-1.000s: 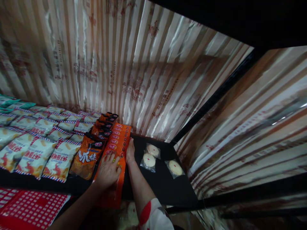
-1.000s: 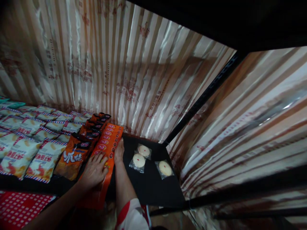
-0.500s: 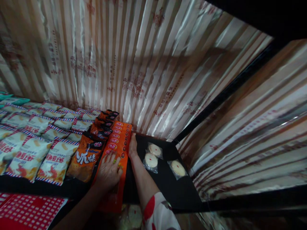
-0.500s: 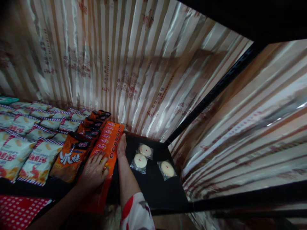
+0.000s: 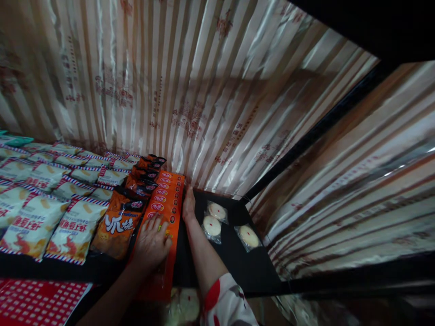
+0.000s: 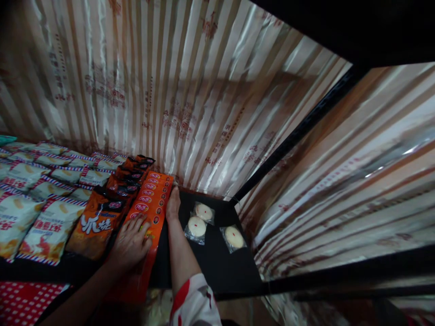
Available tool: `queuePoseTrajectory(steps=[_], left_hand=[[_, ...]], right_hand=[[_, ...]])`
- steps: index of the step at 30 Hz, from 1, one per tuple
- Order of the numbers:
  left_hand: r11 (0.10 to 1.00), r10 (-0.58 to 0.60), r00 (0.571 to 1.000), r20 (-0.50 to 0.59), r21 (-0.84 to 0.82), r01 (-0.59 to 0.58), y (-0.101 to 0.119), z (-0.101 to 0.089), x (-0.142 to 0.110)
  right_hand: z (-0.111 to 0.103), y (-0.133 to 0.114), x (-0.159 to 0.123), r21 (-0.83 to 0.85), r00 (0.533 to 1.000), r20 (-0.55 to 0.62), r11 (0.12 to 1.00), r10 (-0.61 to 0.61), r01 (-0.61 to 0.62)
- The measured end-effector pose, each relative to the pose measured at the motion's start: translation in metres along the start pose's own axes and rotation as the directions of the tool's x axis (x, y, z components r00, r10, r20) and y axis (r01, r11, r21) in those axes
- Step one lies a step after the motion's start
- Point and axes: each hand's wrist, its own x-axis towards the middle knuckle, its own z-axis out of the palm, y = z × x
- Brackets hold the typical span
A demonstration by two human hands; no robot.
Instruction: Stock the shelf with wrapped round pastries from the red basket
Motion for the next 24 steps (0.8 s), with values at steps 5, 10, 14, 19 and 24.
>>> queuePoseTrajectory(steps=[5,10,14,19,24], left_hand=[[1.0,0.017,1.0,0.003,-0.013,-0.017,0.0,-0.004,-0.001],[1.0,0.006,1.0,-0.005,0.019,-0.006,0.002,-0.011,-0.003],[0.997,0.064,0.998,0.009,0.051,-0.064,0.005,-0.014,-0.005],[0.995,0.073,0.997,0.001,0.065,-0.073,0.011,-0.016,-0.006],[0.996,0.073,0.997,-0.008,0.056,-0.073,0.018,-0.024,-0.011]], right_hand=[[-0.028,-0.019,-0.08,0.112,0.998,0.009,0.991,0.069,-0.069],[-0.049,-0.022,-0.161,0.07,0.994,0.077,0.994,0.074,-0.079],[-0.056,-0.014,-0.195,0.0,0.997,0.08,1.0,0.013,-0.013],[-0.061,-0.017,-0.208,-0.05,0.996,0.093,0.999,0.005,-0.001],[-0.065,-0.024,-0.213,-0.08,0.993,0.12,0.997,0.02,-0.011]])
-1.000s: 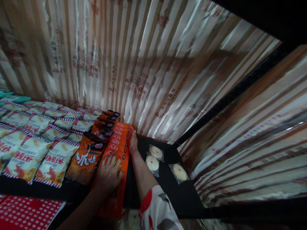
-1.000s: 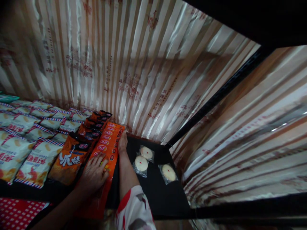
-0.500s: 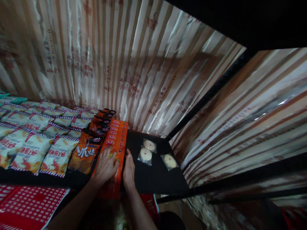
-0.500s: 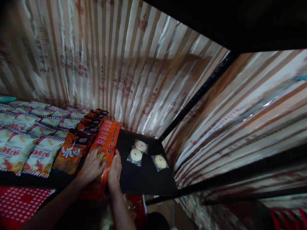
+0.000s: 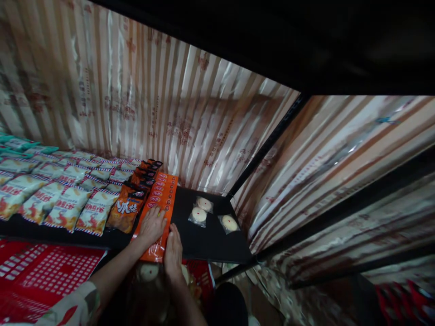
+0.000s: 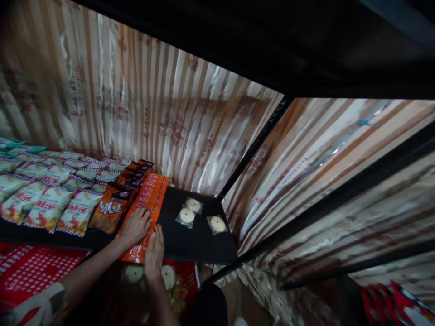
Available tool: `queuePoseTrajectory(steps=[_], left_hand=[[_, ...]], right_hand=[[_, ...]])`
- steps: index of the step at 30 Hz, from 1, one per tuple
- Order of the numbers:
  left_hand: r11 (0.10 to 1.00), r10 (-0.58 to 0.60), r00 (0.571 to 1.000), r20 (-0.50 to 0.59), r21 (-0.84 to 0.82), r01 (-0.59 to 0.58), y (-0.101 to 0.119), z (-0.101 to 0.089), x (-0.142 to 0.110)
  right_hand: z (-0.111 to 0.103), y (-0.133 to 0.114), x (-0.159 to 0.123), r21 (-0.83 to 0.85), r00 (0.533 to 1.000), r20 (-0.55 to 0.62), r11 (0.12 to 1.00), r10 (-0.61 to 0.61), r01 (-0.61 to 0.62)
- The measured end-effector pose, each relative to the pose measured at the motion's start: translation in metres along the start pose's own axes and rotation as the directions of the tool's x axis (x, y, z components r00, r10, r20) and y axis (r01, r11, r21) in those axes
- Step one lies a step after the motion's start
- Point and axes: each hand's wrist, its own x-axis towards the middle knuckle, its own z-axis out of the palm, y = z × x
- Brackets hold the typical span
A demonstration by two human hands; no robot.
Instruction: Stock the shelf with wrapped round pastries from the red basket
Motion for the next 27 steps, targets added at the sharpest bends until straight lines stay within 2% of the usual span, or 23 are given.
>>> queuePoseTrajectory(steps=[3,9,14,17,20,23,27], left_hand=[[1.0,0.016,0.999,0.033,-0.018,-0.015,0.007,-0.005,-0.009],[0.993,0.072,0.984,0.165,-0.101,-0.056,0.023,-0.008,-0.035],[0.99,0.072,0.984,0.164,-0.136,-0.05,0.025,-0.009,-0.042],[0.991,0.042,0.991,0.125,-0.132,-0.026,0.019,-0.013,-0.034],[0.994,-0.037,0.991,0.13,-0.097,0.05,0.011,-0.014,-0.017],[0.992,-0.093,0.977,0.193,-0.072,0.108,0.004,-0.01,0.004],[0.983,-0.158,0.952,0.261,-0.044,0.176,-0.004,0.004,0.037]], right_hand=[[0.001,0.002,-0.004,0.007,1.0,0.009,1.0,0.01,-0.01],[0.002,0.009,-0.012,0.023,1.0,-0.005,1.0,0.0,0.0],[-0.002,0.007,-0.017,0.015,1.0,-0.021,1.0,-0.005,0.006],[-0.005,0.001,-0.013,0.0,1.0,-0.022,1.0,-0.003,0.003],[-0.01,-0.007,-0.001,-0.015,0.999,-0.035,1.0,0.016,-0.016],[-0.016,-0.011,0.02,-0.038,0.998,-0.05,0.999,0.025,-0.026],[-0.019,-0.007,0.063,-0.055,0.998,-0.056,0.998,0.006,-0.009]])
